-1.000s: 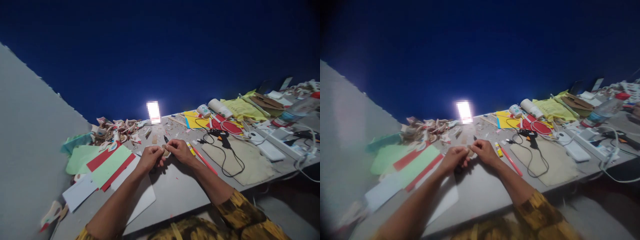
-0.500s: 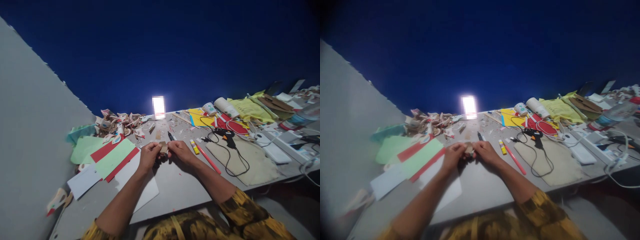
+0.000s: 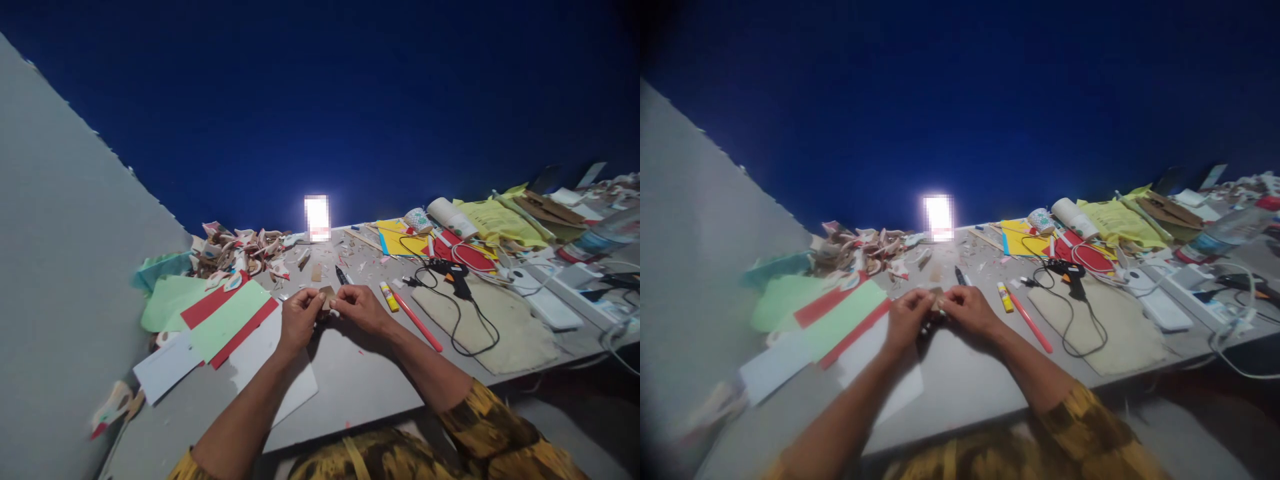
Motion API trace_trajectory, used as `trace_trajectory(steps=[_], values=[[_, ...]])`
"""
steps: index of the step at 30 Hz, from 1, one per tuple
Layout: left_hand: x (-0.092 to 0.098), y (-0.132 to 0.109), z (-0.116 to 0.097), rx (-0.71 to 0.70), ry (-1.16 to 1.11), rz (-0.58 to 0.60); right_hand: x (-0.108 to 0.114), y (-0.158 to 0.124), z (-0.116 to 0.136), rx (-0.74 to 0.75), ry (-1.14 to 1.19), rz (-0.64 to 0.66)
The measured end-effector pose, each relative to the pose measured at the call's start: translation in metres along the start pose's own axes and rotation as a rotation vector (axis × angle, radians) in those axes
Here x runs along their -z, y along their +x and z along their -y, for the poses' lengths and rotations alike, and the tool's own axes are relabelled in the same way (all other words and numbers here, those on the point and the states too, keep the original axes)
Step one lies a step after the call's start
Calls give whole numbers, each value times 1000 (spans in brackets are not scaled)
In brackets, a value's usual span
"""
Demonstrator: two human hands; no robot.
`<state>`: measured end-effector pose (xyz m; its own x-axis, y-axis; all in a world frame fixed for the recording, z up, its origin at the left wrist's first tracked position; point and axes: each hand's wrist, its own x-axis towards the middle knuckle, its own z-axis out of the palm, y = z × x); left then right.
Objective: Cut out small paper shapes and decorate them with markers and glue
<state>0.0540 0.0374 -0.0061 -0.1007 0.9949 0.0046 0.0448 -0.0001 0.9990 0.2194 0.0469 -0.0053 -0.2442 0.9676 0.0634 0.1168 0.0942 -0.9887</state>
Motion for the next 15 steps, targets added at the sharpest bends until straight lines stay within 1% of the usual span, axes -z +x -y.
trace_trajectory(steps=[2, 5, 7, 9, 10, 12, 15], values=[[-1, 0, -1, 15, -22, -3, 0, -1, 1, 27, -23, -5], [1, 1, -2, -1, -12, -17, 2, -1, 1, 60, -54, -20], [4, 5, -2, 7, -44, -58, 4, 0, 2, 63, -50, -46], [8, 10, 0, 40, -120, -117, 6, 1, 2, 63, -45, -80], [10, 12, 0, 65, -162, -128, 7, 2, 1, 58, -41, -95], [11, 15, 0, 133, -230, -82, 7, 4, -1, 24, -8, -113], [10, 13, -1, 241, -301, 66, 3, 6, -5, -14, 64, -121]])
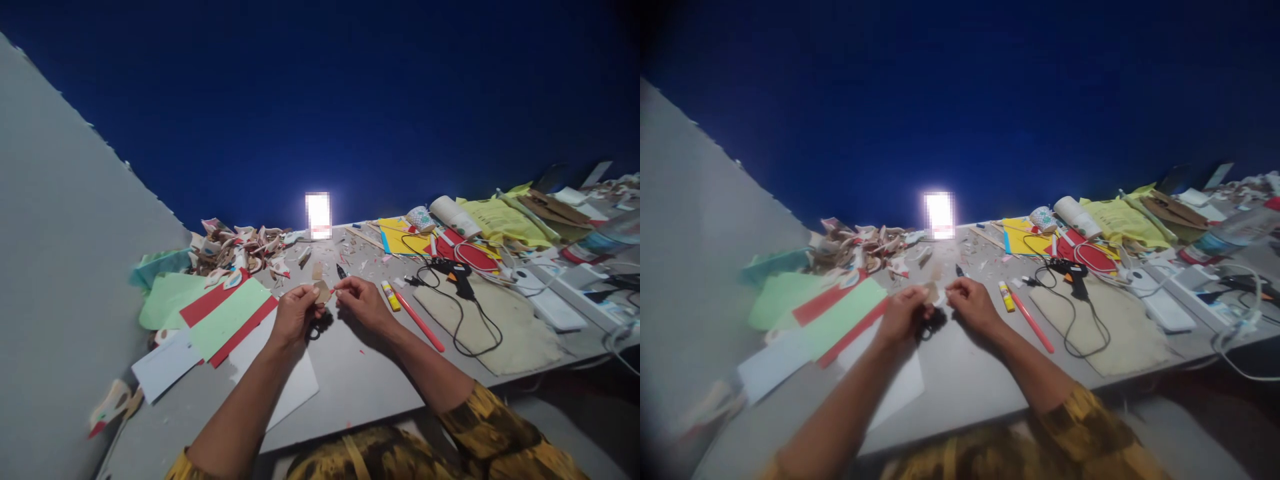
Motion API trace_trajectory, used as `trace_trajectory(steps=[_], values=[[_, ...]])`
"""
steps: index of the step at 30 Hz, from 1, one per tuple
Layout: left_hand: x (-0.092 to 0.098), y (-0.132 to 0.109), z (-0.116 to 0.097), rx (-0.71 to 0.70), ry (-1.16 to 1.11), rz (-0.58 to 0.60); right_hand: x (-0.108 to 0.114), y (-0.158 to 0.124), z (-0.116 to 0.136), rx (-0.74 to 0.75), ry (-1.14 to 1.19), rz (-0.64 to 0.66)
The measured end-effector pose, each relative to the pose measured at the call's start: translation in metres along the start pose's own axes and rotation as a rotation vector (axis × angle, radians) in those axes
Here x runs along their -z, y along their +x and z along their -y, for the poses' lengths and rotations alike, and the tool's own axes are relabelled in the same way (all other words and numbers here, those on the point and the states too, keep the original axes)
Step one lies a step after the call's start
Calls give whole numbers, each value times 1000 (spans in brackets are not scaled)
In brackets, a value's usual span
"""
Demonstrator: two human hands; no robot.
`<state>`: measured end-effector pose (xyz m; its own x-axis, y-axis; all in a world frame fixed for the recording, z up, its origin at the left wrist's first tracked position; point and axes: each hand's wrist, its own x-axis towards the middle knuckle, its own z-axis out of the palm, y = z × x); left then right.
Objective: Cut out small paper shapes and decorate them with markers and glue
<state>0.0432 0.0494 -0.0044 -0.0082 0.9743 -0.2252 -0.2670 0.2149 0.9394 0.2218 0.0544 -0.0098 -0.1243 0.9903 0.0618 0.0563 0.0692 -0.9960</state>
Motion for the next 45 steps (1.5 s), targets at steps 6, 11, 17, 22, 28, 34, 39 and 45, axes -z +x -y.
trace_trajectory(steps=[6, 11, 17, 22, 28, 34, 39, 45], values=[[-4, -6, 3, 134, -51, 157, 0, -2, -3, 141, -65, 83], [-4, -6, 1, 104, -73, 113, 1, -2, -2, 190, -196, 109], [-8, -13, -3, -76, 125, 64, 3, 0, 2, 238, -224, -35], [-10, -17, 0, -187, 297, -2, 3, 0, 0, 245, -209, -30], [-9, -12, 6, -46, 123, 4, 1, -1, -1, 73, -128, 10], [-8, -10, 9, 51, 6, 43, -2, 0, -2, -90, 21, -23], [-8, -11, 10, -27, 113, -5, -2, -1, -1, -105, -3, 19], [-8, -14, 6, -129, 344, -9, -5, -3, 2, -21, -36, -15]])
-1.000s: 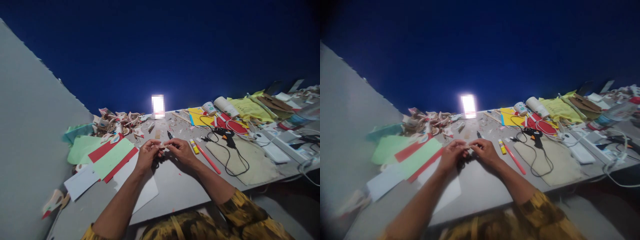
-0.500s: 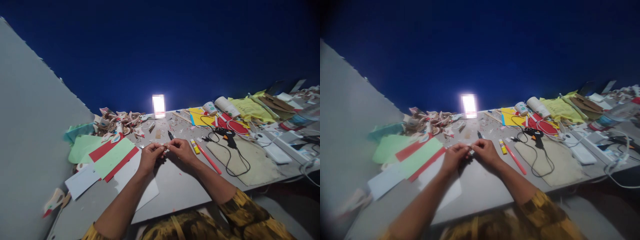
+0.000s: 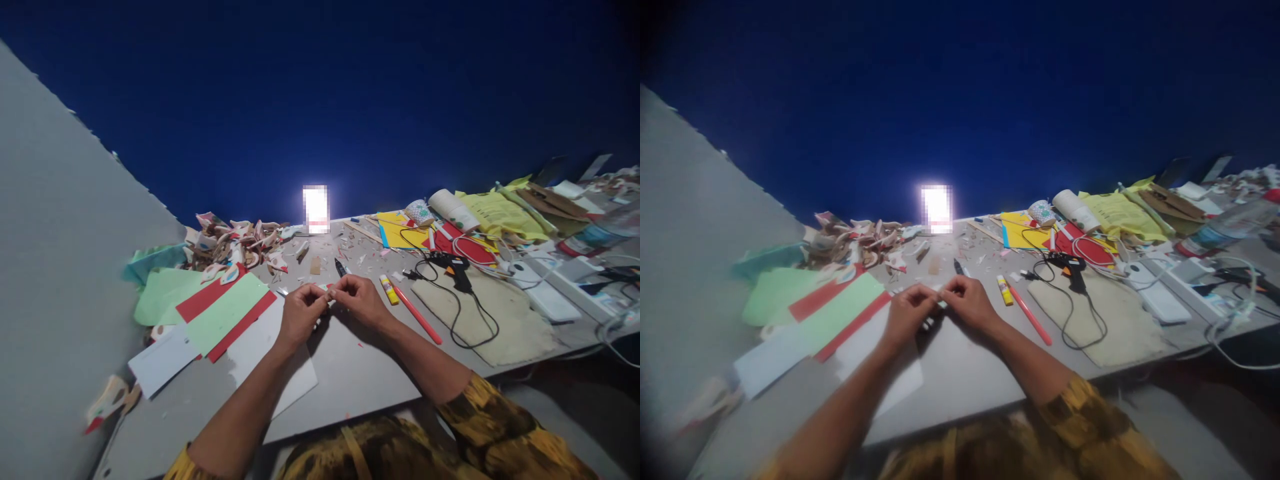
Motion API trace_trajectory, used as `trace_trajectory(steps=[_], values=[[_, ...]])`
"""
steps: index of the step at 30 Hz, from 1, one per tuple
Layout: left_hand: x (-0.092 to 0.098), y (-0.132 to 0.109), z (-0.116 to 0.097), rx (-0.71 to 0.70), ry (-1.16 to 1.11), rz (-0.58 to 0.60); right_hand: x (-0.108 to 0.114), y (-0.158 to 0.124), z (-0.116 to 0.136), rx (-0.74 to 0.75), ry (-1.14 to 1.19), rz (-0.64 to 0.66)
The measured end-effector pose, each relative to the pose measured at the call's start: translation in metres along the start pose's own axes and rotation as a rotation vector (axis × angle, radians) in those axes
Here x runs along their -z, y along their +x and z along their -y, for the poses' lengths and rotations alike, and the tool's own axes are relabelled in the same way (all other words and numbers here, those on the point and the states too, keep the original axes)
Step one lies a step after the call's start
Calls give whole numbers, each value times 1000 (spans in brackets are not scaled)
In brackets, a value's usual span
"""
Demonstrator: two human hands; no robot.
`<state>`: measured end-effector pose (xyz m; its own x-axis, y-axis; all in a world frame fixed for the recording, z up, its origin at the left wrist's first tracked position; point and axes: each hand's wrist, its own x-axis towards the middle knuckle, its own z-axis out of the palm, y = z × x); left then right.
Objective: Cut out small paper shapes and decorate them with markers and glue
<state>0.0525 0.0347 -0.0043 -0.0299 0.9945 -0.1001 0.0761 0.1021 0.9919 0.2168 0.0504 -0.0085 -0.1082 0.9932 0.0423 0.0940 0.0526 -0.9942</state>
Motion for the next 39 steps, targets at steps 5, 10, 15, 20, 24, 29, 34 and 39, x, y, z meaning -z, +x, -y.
trace_trajectory(steps=[5, 10, 15, 20, 24, 29, 34, 39], values=[[0, -1, -7, 44, -206, 28, 1, 3, 1, -89, 141, -60], [-1, 1, -8, 78, -334, 65, 1, 4, 2, -71, 212, -89], [-3, 0, -3, 205, -359, 150, -1, 0, 4, 41, 138, -113], [0, -1, -4, 138, -213, 76, -1, -2, 2, 72, 48, -28], [1, -1, -6, 103, -133, 104, -1, -1, -2, 42, 25, 30], [-2, -1, -2, 160, -239, 111, -3, 1, -3, 85, -20, -69], [2, 0, -6, 78, -9, 57, -3, 1, -6, 123, -158, -6], [5, 4, -6, -25, 186, 25, -5, 0, -11, 158, -282, -5]])
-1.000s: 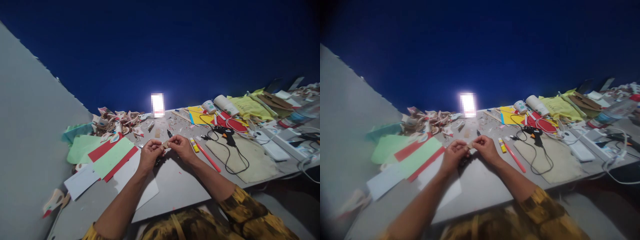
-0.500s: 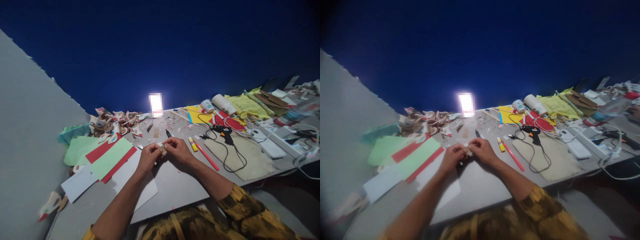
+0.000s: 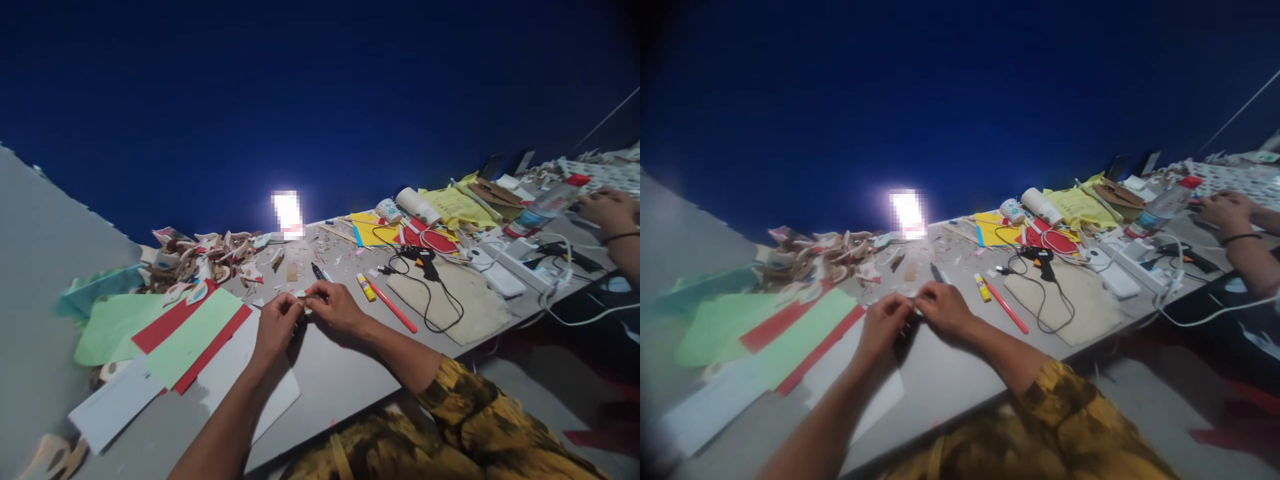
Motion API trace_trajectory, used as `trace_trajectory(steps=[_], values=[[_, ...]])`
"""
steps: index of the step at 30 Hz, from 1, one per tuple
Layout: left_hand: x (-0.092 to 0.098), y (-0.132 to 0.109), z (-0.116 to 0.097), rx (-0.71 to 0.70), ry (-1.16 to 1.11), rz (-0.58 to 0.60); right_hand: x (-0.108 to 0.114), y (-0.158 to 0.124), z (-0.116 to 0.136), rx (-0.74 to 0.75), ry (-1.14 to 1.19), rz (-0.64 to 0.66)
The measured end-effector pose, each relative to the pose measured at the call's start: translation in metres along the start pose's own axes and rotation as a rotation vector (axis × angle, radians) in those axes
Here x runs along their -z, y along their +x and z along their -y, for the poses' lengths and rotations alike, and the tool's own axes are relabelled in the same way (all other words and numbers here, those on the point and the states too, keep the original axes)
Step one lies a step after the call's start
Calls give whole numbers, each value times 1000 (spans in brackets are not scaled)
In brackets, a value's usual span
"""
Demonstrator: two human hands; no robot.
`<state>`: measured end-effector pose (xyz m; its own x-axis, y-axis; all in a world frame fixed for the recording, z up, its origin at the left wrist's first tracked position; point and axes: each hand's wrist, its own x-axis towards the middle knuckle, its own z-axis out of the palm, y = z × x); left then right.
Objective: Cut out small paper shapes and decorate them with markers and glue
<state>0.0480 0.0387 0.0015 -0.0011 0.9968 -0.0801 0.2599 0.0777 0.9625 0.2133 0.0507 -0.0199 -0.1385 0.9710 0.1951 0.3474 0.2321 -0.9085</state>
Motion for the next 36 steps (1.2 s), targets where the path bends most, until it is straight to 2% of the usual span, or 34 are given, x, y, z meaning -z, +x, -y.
trace_trajectory(steps=[8, 12, 16, 19, 21, 24, 26, 28, 33, 36], values=[[-4, 3, 2, -53, 18, 79, -4, 6, -10, 10, 79, -31], [-2, 3, -1, -130, 28, -7, -2, 9, -9, -2, 145, -75], [0, 4, 5, -74, -186, -88, 4, 11, -1, -158, 454, -123], [0, 4, 7, -60, -283, -71, 7, 12, 6, -309, 797, 1], [0, 4, 4, -88, -342, -11, 7, 11, 10, -376, 981, 125], [-1, 1, -3, -108, -410, 94, 5, 9, 13, -412, 1113, 282], [-1, 0, -6, -95, -395, 114, 3, 8, 14, -407, 1120, 358], [-1, 0, -6, -63, -398, 109, 0, 6, 13, -400, 1060, 352], [-2, 6, 2, 62, -629, 110, -7, -1, 12, -293, 764, 39], [-1, 7, 4, 119, -777, 169, -8, -2, 12, -232, 677, 0]])
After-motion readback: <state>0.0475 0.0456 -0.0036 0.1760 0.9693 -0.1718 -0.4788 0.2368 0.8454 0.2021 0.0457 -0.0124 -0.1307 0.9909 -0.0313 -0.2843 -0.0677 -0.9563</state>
